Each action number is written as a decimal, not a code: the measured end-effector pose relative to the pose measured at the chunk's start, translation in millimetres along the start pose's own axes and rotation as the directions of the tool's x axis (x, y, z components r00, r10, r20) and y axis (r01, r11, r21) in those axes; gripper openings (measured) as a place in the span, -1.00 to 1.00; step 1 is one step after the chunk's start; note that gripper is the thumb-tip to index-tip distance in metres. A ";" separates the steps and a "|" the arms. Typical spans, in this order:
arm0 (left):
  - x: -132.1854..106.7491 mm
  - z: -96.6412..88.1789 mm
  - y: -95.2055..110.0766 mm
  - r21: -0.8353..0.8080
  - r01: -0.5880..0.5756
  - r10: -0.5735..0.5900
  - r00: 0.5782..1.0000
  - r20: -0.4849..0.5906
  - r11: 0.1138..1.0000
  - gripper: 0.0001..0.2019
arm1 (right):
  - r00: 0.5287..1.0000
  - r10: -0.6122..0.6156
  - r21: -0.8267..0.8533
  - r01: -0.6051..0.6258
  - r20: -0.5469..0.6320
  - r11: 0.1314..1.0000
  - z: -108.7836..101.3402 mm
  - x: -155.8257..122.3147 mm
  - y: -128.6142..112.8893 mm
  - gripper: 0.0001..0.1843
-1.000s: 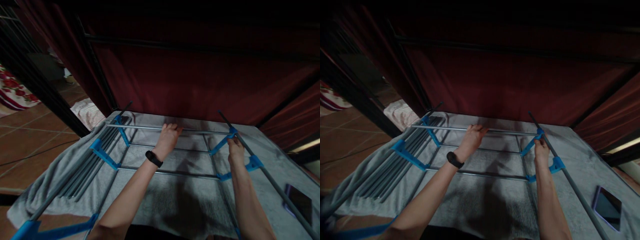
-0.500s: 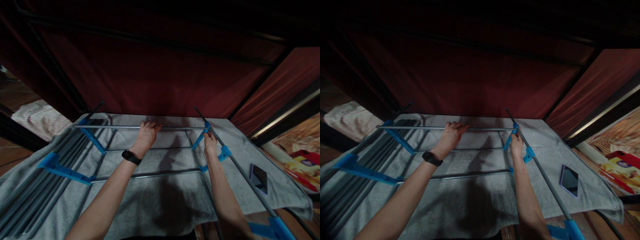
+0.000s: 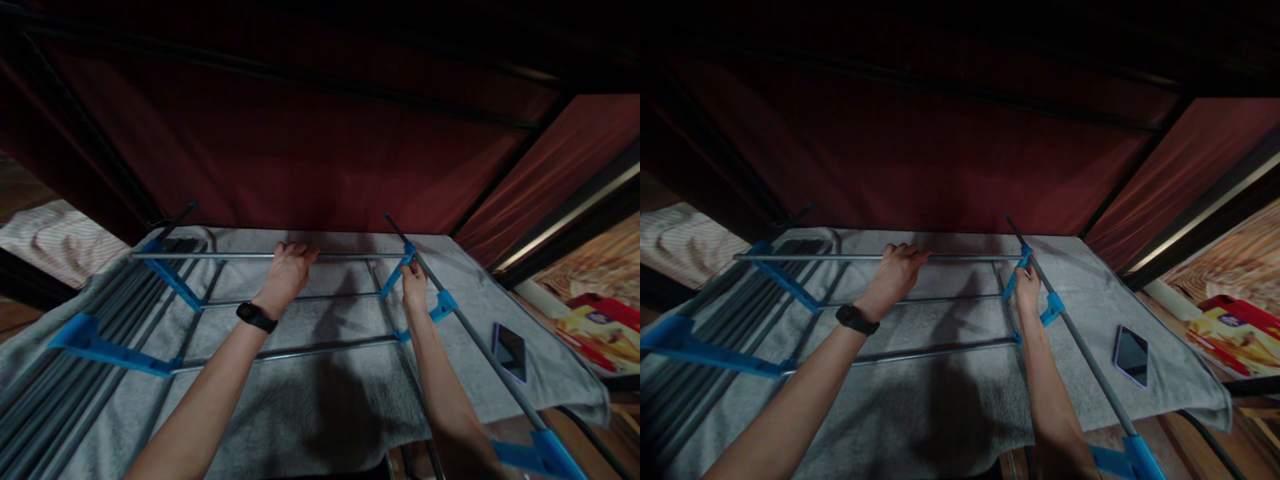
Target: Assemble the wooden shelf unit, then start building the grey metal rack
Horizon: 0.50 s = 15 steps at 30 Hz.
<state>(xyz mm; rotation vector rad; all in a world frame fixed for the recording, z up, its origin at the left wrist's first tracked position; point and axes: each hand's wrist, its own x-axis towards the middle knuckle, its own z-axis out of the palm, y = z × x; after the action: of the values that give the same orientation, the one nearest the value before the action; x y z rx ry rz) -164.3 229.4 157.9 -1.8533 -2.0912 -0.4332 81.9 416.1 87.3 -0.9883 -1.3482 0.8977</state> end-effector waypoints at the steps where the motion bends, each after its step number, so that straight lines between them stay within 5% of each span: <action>1: 0.4 0.4 0.0 0.000 -0.002 0.002 1.000 -0.002 1.000 -0.55 | 1.000 0.000 -0.004 0.000 0.000 1.000 0.3 0.0 -0.5 -0.51; 7: -4.1 -6.1 5.3 0.029 -0.007 0.007 1.000 -0.006 1.000 -0.57 | 1.000 0.009 -0.020 -0.008 0.023 1.000 1.0 1.2 6.5 -0.54; 11: -11.2 -13.4 5.4 0.046 -0.006 0.004 0.999 0.036 0.999 -0.55 | 0.991 0.000 -0.210 -0.028 -0.131 0.977 0.7 -18.2 21.3 -0.34; 15: -18.0 -17.2 -3.4 0.041 0.021 -0.023 0.998 0.053 0.999 -0.45 | 0.975 -0.222 -0.345 0.205 -0.009 0.916 6.2 -60.4 16.2 -0.29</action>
<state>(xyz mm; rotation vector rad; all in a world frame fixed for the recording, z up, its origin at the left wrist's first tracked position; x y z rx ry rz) -165.0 205.5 165.8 -1.8402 -2.1406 -0.3472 74.1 365.4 51.0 -1.0912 -1.5698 0.4777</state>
